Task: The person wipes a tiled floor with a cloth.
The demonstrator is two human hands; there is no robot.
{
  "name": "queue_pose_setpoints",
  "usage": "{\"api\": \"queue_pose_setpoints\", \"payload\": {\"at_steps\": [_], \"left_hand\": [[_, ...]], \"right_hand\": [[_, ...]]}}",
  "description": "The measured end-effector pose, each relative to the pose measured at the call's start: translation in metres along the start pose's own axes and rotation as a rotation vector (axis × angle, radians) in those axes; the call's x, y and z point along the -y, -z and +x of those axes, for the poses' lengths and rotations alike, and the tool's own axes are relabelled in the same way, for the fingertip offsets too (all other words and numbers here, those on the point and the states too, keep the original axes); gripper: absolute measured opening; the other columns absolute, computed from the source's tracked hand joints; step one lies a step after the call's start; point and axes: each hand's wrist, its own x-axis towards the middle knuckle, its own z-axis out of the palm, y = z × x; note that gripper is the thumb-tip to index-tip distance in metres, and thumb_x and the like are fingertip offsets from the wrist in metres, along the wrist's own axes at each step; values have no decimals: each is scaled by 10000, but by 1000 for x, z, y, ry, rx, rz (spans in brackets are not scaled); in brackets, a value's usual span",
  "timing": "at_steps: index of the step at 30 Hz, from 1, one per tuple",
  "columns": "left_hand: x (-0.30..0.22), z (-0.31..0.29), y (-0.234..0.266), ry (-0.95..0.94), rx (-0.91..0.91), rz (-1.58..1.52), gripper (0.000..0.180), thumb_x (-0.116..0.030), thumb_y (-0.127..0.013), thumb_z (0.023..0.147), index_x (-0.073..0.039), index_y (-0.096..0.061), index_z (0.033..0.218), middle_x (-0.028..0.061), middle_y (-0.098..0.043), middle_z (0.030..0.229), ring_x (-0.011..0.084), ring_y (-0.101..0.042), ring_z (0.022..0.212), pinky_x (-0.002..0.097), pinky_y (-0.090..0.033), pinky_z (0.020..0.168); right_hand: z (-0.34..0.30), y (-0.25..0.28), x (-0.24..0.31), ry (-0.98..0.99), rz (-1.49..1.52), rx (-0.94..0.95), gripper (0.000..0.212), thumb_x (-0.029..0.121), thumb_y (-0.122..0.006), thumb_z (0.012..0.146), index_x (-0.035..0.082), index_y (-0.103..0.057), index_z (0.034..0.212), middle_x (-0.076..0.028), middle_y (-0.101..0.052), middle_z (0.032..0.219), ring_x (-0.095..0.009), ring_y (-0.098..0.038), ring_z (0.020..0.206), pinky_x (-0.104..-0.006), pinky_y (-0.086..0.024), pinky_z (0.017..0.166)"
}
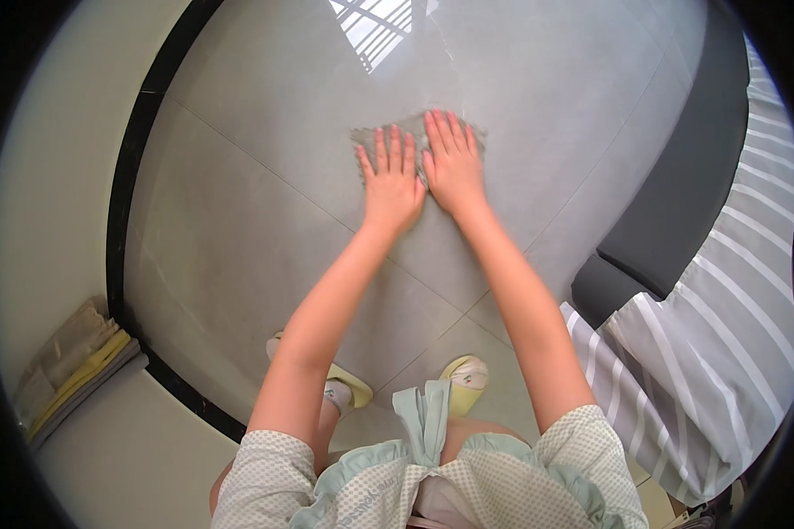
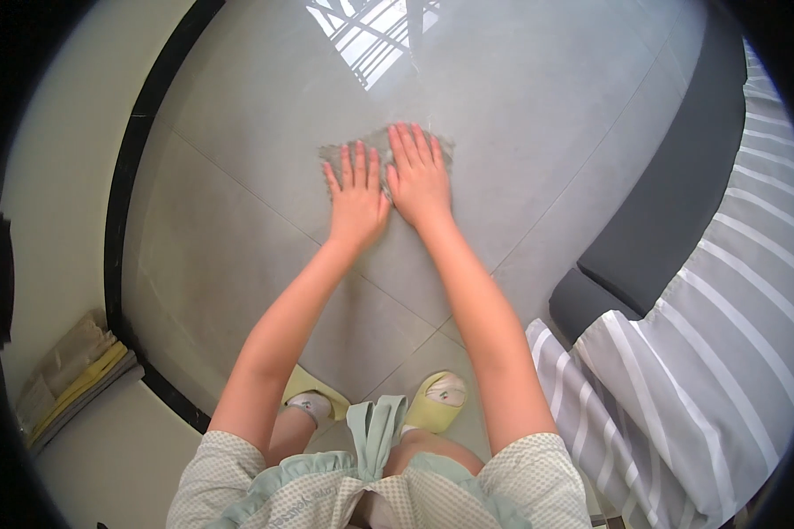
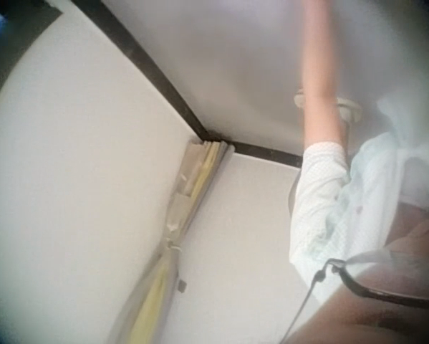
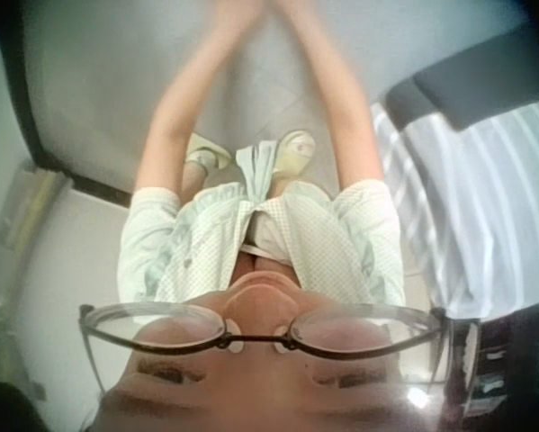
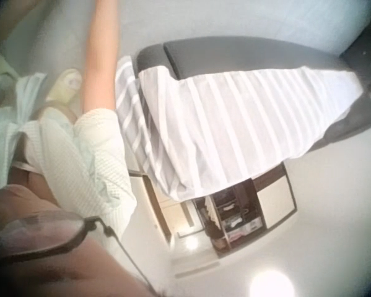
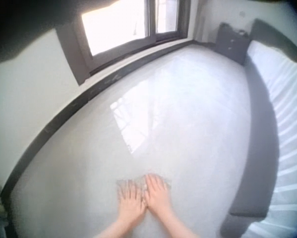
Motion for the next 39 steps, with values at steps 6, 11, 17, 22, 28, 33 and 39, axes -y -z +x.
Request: {"api": "queue_pose_setpoints", "payload": {"at_steps": [6, 11, 17, 22, 28, 33, 39], "left_hand": [[-52, -77, 9, -94, 141, -253, 688, -226, -472, 845, 61, -271, 1436, 241, -170, 1533, 421, -81, 1434, 632, -37, 1116], [-31, -89, 8, 92, 153, -203, 756, -193, -501, 826, 81, -182, 1454, 242, -113, 1544, 410, -38, 1441, 601, -16, 1132], [43, -9, 9, 228, 38, -11, 735, -192, -487, 848, 35, -174, 1473, 214, -115, 1552, 399, -43, 1443, 630, -30, 1116], [61, 61, -1, 195, -49, 7, 735, -251, -499, 851, -62, -200, 1495, 184, -133, 1557, 382, -57, 1446, 656, -35, 1105], [-1, 58, -1, -120, -33, -99, 665, -240, -493, 848, -72, -307, 1464, 162, -216, 1542, 372, -121, 1440, 651, -66, 1103], [-59, -39, 4, -212, 161, -268, 643, -240, -476, 823, -44, -369, 1426, 179, -233, 1532, 400, -129, 1432, 655, -62, 1100], [-82, -148, 3, -216, 233, -271, 625, -260, -484, 828, -33, -398, 1403, 176, -245, 1529, 410, -144, 1426, 690, -73, 1075]], "right_hand": [[-102, 25, 9, -149, -60, 130, 638, 223, -495, 879, 66, -297, 1465, -71, -286, 1529, -264, -231, 1423, -467, -195, 1148], [-76, 12, 32, -25, 28, 179, 615, 235, -482, 886, 77, -321, 1458, -67, -308, 1519, -252, -244, 1419, -457, -182, 1155], [51, -30, 40, 196, 56, 61, 576, 276, -478, 894, 89, -375, 1429, -60, -359, 1489, -240, -297, 1390, -438, -207, 1153], [101, -38, 13, 33, 1, -95, 607, 297, -484, 893, 73, -347, 1440, -61, -347, 1499, -234, -263, 1411, -426, -188, 1164], [21, 1, -19, -244, -70, -32, 626, 243, -481, 898, 58, -289, 1464, -99, -299, 1520, -260, -233, 1423, -443, -179, 1163], [-101, 31, -5, -345, -80, 126, 662, 216, -467, 869, 56, -265, 1478, -100, -254, 1542, -275, -221, 1428, -461, -186, 1156], [-199, 34, 19, -295, -25, 205, 665, 214, -478, 842, 48, -307, 1463, -97, -270, 1537, -273, -233, 1425, -492, -184, 1147]]}}
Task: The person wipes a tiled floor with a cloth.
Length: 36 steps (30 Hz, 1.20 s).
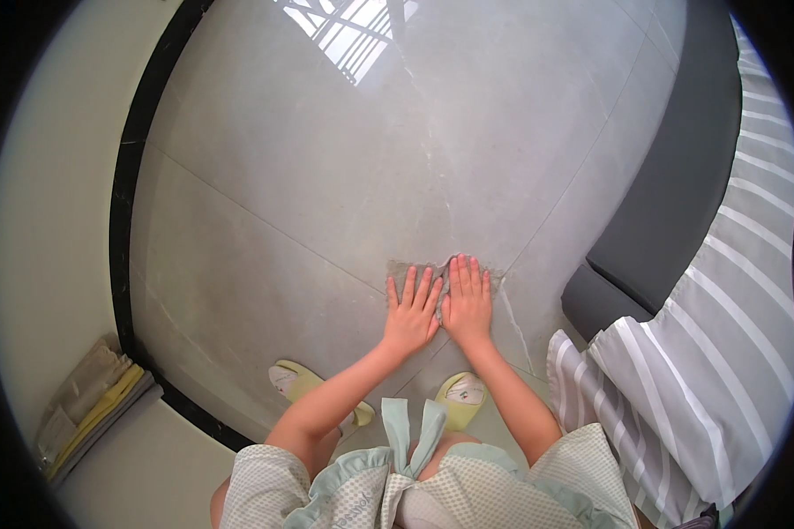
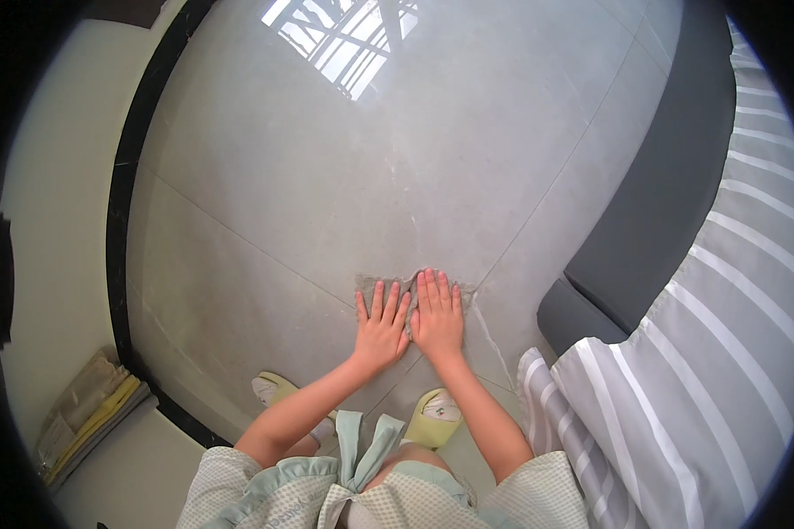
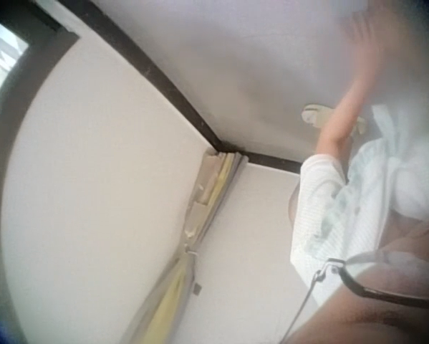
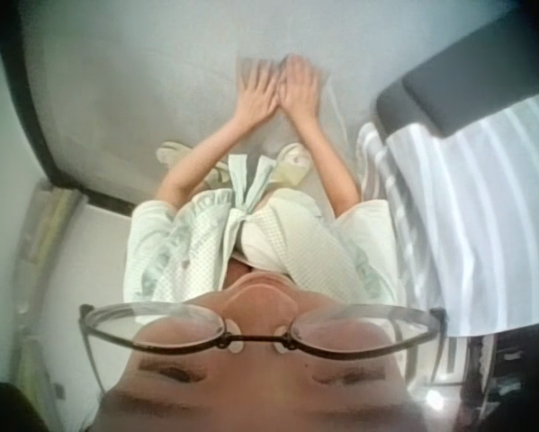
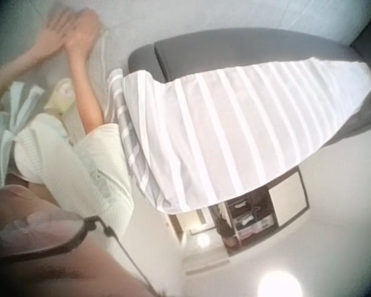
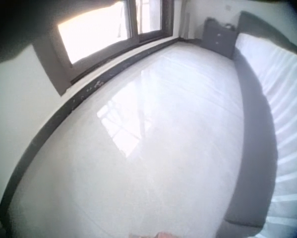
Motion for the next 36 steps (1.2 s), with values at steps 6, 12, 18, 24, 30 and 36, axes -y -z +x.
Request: {"api": "queue_pose_setpoints", "payload": {"at_steps": [6, 12, 18, 24, 30, 36], "left_hand": [[15, 70, 24, 25, -25, 14, 652, -257, -508, 829, -55, -362, 1431, 171, -236, 1533, 418, -145, 1422, 697, -74, 1068], [11, 186, 36, -120, -139, 41, 662, -267, -514, 838, -110, -338, 1456, 128, -225, 1545, 355, -136, 1439, 665, -60, 1097], [-38, 187, 14, -296, -82, -15, 630, -254, -487, 852, -124, -349, 1453, 92, -264, 1538, 295, -166, 1443, 568, -86, 1147], [-35, 89, 6, -344, 95, -107, 607, -261, -439, 875, -37, -354, 1433, 113, -285, 1527, 266, -206, 1436, 463, -140, 1164], [-17, 28, 6, -312, 168, -92, 607, -257, -440, 872, -30, -357, 1429, 121, -295, 1521, 269, -231, 1427, 456, -167, 1159], [-8, 119, 30, -245, -12, -77, 623, -208, -479, 856, -33, -338, 1438, 119, -287, 1523, 256, -234, 1426, 450, -162, 1164]], "right_hand": [[74, 26, -20, 83, 11, -54, 668, 250, -514, 829, 97, -341, 1456, -60, -324, 1513, -269, -266, 1407, -499, -180, 1149], [139, 50, -71, -139, -159, -249, 654, 282, -486, 886, 104, -281, 1481, -48, -281, 1537, -271, -233, 1423, -491, -149, 1158], [82, 38, -94, -378, -155, -301, 624, 263, -400, 917, 65, -245, 1488, -87, -234, 1554, -288, -187, 1439, -470, -115, 1164], [-8, 18, -55, -317, -74, -168, 661, 242, -411, 876, 5, -253, 1472, -144, -224, 1549, -317, -174, 1441, -470, -127, 1161], [-44, 4, -27, -186, -19, 3, 683, 242, -425, 851, -19, -262, 1461, -169, -235, 1539, -351, -181, 1434, -509, -130, 1153], [58, 35, -53, -158, -80, -168, 660, 236, -453, 866, 29, -278, 1469, -110, -257, 1541, -306, -202, 1433, -486, -121, 1162]]}}
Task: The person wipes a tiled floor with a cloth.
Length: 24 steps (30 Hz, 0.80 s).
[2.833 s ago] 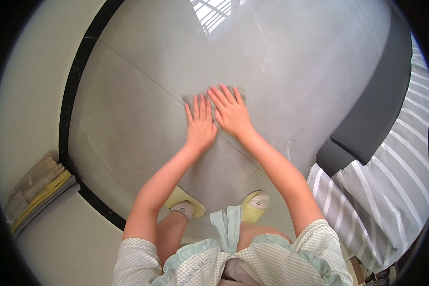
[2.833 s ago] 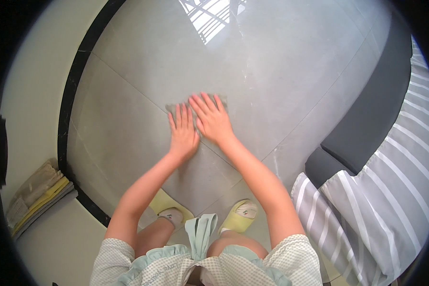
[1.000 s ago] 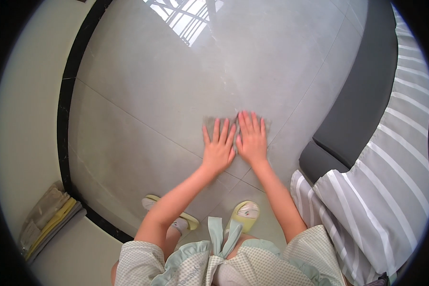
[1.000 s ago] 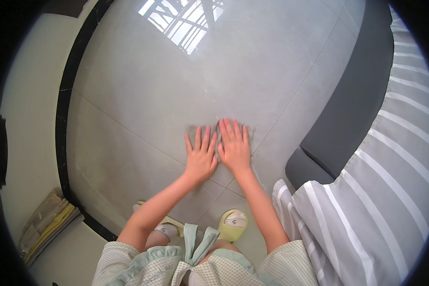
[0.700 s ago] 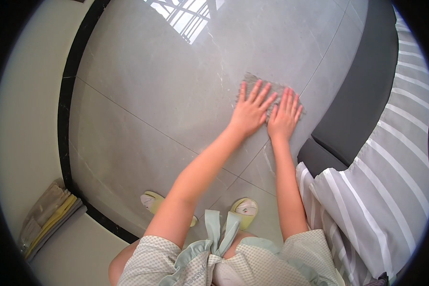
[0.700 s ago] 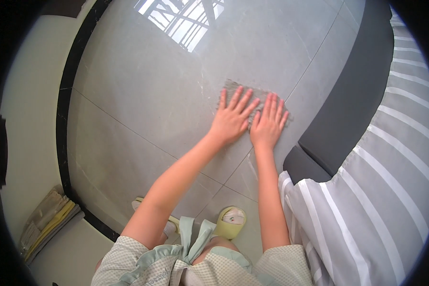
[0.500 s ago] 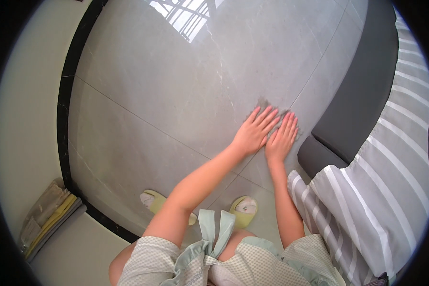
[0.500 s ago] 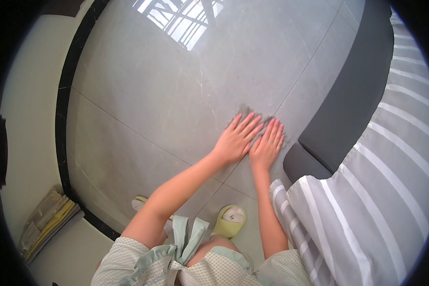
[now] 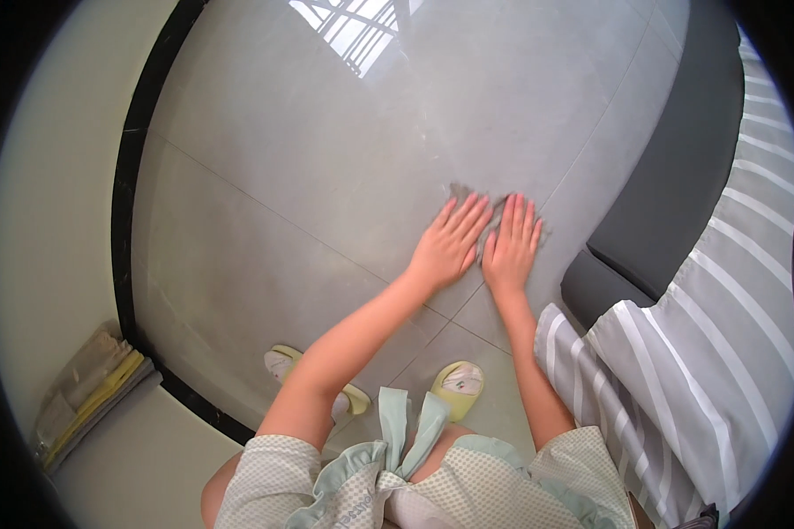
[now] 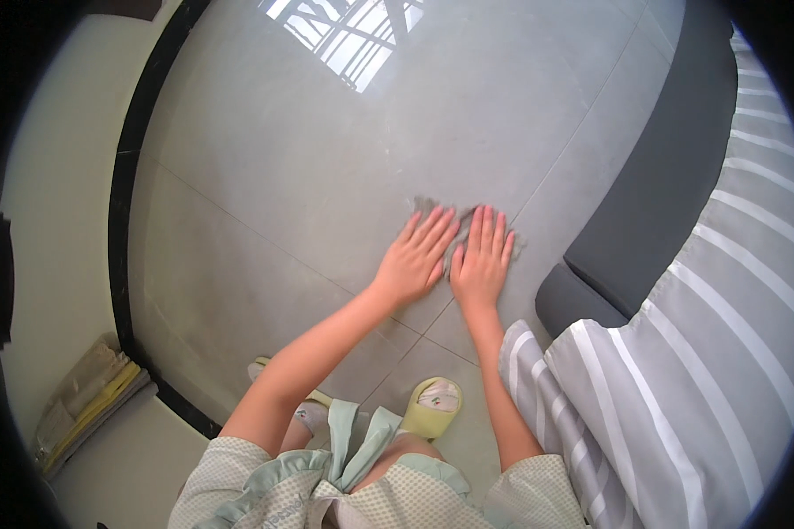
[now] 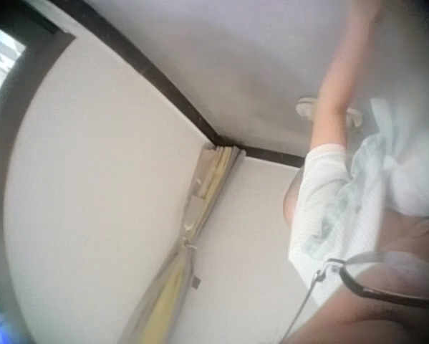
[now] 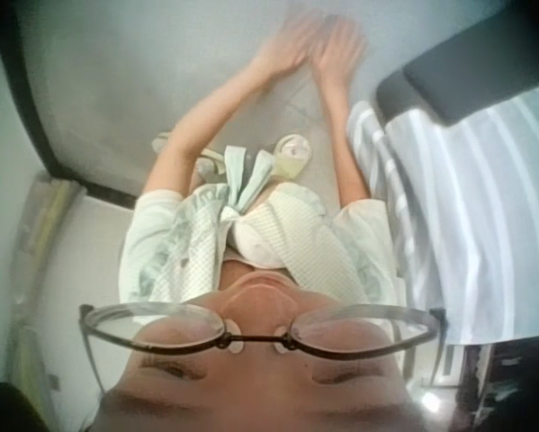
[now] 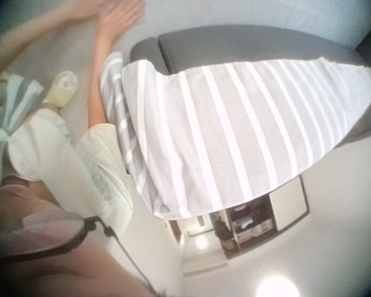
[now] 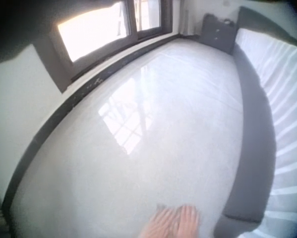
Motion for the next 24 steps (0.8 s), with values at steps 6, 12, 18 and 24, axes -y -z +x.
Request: {"api": "queue_pose_setpoints", "payload": {"at_steps": [6, 12, 18, 24], "left_hand": [[15, -3, 4, 66, -41, 25, 619, -198, -463, 863, -29, -325, 1443, 132, -271, 1526, 269, -204, 1433, 461, -156, 1162], [-1, -138, -12, 292, 70, 72, 642, -244, -483, 848, -9, -343, 1429, 148, -248, 1535, 291, -187, 1439, 479, -150, 1156], [-9, -226, -28, 354, 62, 147, 633, -267, -493, 840, 0, -380, 1403, 153, -288, 1516, 294, -215, 1432, 486, -180, 1147], [30, -176, 4, 377, -12, 63, 620, -213, -501, 834, 6, -377, 1400, 151, -307, 1504, 286, -233, 1425, 475, -183, 1150]], "right_hand": [[1, -14, 22, -10, -6, 7, 658, 225, -446, 873, 60, -261, 1482, -102, -227, 1553, -295, -186, 1439, -480, -131, 1163], [-86, -28, 69, 276, 45, 289, 673, 239, -490, 859, 83, -283, 1480, -83, -240, 1552, -255, -197, 1441, -454, -145, 1165], [-138, -42, 95, 532, 147, 284, 691, 225, -554, 815, 38, -341, 1445, -86, -293, 1529, -247, -228, 1431, -457, -150, 1164], [-64, -41, 106, 523, 195, 294, 656, 210, -525, 836, 56, -345, 1447, -73, -304, 1524, -235, -244, 1423, -443, -179, 1157]]}}
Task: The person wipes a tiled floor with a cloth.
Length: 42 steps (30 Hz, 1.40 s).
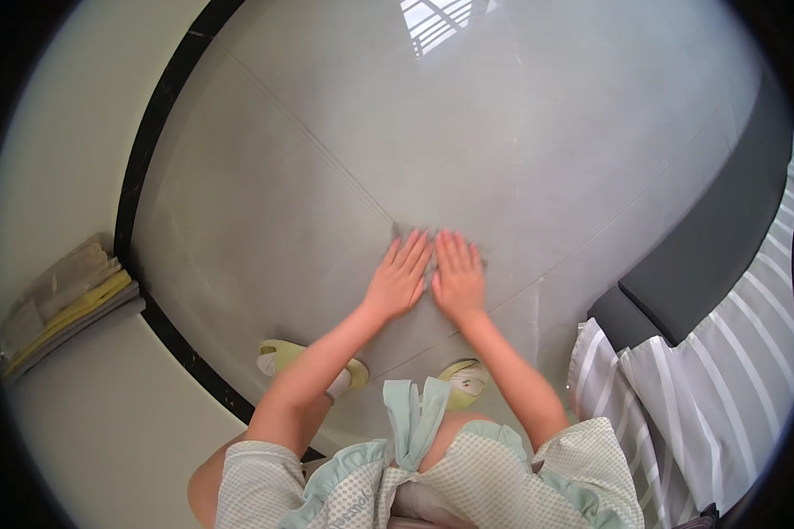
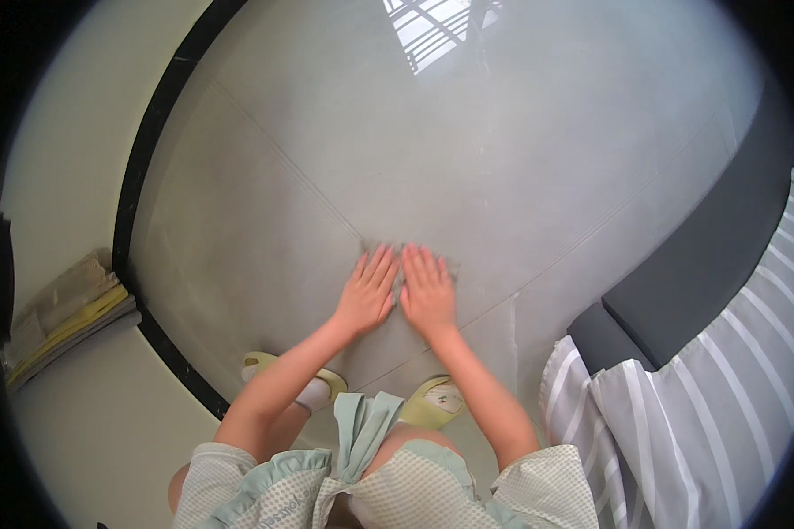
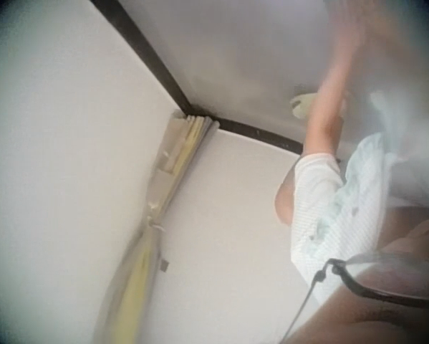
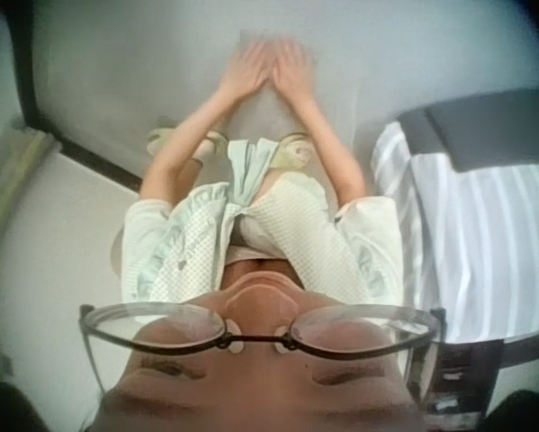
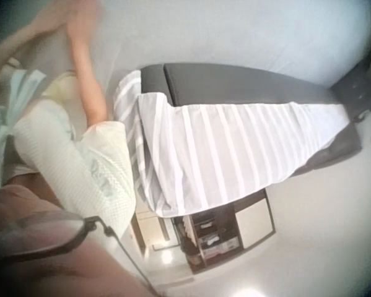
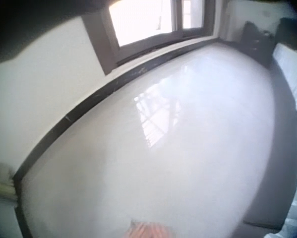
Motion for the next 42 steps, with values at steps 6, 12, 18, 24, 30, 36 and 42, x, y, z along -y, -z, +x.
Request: {"api": "queue_pose_setpoints", "payload": {"at_steps": [6, 12, 18, 24, 30, 36, 42], "left_hand": [[45, 74, 35, -53, -136, 75, 635, -170, -485, 838, 8, -328, 1427, 173, -269, 1517, 308, -221, 1424, 478, -171, 1153], [73, -30, 12, 317, -167, -9, 694, -172, -516, 816, 13, -287, 1444, 186, -223, 1532, 336, -169, 1435, 532, -123, 1153], [44, -138, -14, 472, -70, 37, 721, -178, -535, 803, 59, -271, 1431, 243, -203, 1521, 375, -158, 1430, 549, -124, 1147], [47, -113, 3, 448, 64, -41, 719, -238, -557, 824, 47, -290, 1428, 214, -215, 1526, 353, -169, 1431, 526, -131, 1153], [98, -30, 40, 121, -143, -51, 714, -233, -577, 822, 46, -304, 1419, 196, -227, 1526, 341, -177, 1429, 504, -129, 1160], [195, -22, 86, 44, -74, 90, 721, -235, -572, 827, 44, -288, 1428, 194, -228, 1526, 349, -173, 1429, 520, -124, 1154], [220, -135, 75, 223, -74, 54, 710, -152, -522, 793, 114, -271, 1401, 271, -202, 1509, 424, -144, 1419, 590, -106, 1132]], "right_hand": [[89, 11, 12, -118, -155, -140, 676, 197, -522, 821, 57, -332, 1454, -75, -274, 1538, -244, -236, 1426, -453, -187, 1155], [70, -31, 76, 108, 56, 22, 660, 194, -496, 846, 72, -308, 1467, -71, -268, 1542, -245, -214, 1435, -435, -161, 1167], [12, -56, 107, 433, -58, 136, 649, 268, -497, 859, 79, -331, 1458, -48, -290, 1534, -218, -232, 1430, -415, -161, 1168], [32, -39, 80, 499, 80, 219, 639, 258, -507, 859, 50, -345, 1441, -54, -302, 1526, -209, -261, 1417, -411, -185, 1163], [97, -8, 58, 433, -56, 163, 655, 267, -528, 853, 35, -343, 1436, -76, -316, 1515, -220, -254, 1419, -414, -181, 1164], [156, -46, 128, 299, -107, -9, 666, 267, -524, 853, 15, -328, 1438, -107, -300, 1519, -242, -237, 1423, -416, -162, 1171], [124, -108, 220, 338, -70, 85, 631, 260, -473, 873, 19, -331, 1438, -102, -299, 1520, -237, -238, 1423, -407, -164, 1170]]}}
